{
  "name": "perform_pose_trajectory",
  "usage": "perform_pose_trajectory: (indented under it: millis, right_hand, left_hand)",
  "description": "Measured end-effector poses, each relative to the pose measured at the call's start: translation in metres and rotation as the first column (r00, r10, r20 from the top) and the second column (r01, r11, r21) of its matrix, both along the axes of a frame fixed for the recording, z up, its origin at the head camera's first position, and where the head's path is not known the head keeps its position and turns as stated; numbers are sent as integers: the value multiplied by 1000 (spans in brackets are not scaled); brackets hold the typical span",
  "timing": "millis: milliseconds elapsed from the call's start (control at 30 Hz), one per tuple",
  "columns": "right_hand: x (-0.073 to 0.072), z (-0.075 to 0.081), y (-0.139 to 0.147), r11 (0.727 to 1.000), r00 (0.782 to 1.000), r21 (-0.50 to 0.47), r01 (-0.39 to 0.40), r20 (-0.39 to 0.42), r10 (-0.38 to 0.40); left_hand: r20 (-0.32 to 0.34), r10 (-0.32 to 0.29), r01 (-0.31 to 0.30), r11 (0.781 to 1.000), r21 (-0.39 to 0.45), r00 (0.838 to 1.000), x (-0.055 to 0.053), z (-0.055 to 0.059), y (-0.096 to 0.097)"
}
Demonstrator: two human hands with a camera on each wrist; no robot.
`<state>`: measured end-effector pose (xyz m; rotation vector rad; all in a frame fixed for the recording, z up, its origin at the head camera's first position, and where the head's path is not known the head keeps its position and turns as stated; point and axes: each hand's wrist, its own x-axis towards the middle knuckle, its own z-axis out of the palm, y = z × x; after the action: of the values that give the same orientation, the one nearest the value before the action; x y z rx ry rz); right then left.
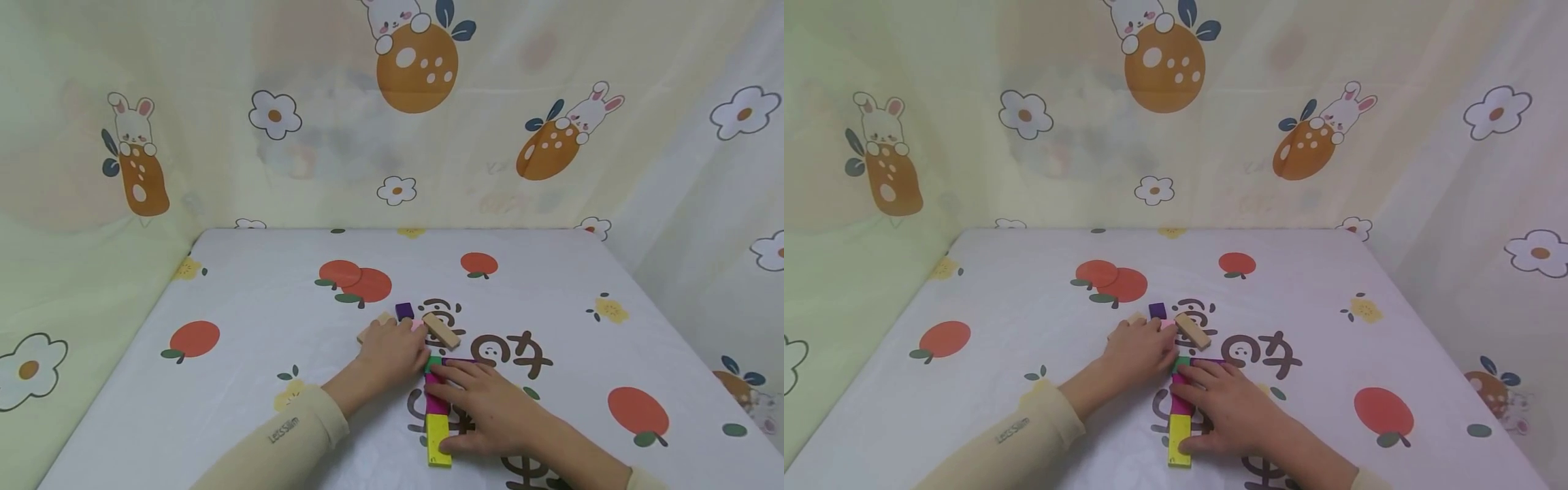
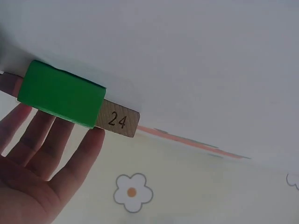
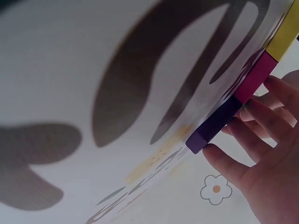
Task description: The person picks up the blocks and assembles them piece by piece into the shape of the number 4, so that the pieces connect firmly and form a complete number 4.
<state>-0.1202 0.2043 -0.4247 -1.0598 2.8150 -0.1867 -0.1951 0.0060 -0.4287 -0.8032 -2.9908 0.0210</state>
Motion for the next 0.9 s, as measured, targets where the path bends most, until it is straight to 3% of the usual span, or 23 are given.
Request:
perform_pose_trajectory:
  millis: [300, 900]
  right_hand:
    - [1, 3, -2, 1000, 1000, 1, 9, 14, -9]
    - [2, 2, -3, 999, 998, 15, 41, 44, -42]
  left_hand:
    - [-39, 27, -29, 999, -38, 999, -3, -1, 4]
    - [35, 81, -81, 997, -21, 996, -1, -2, 9]
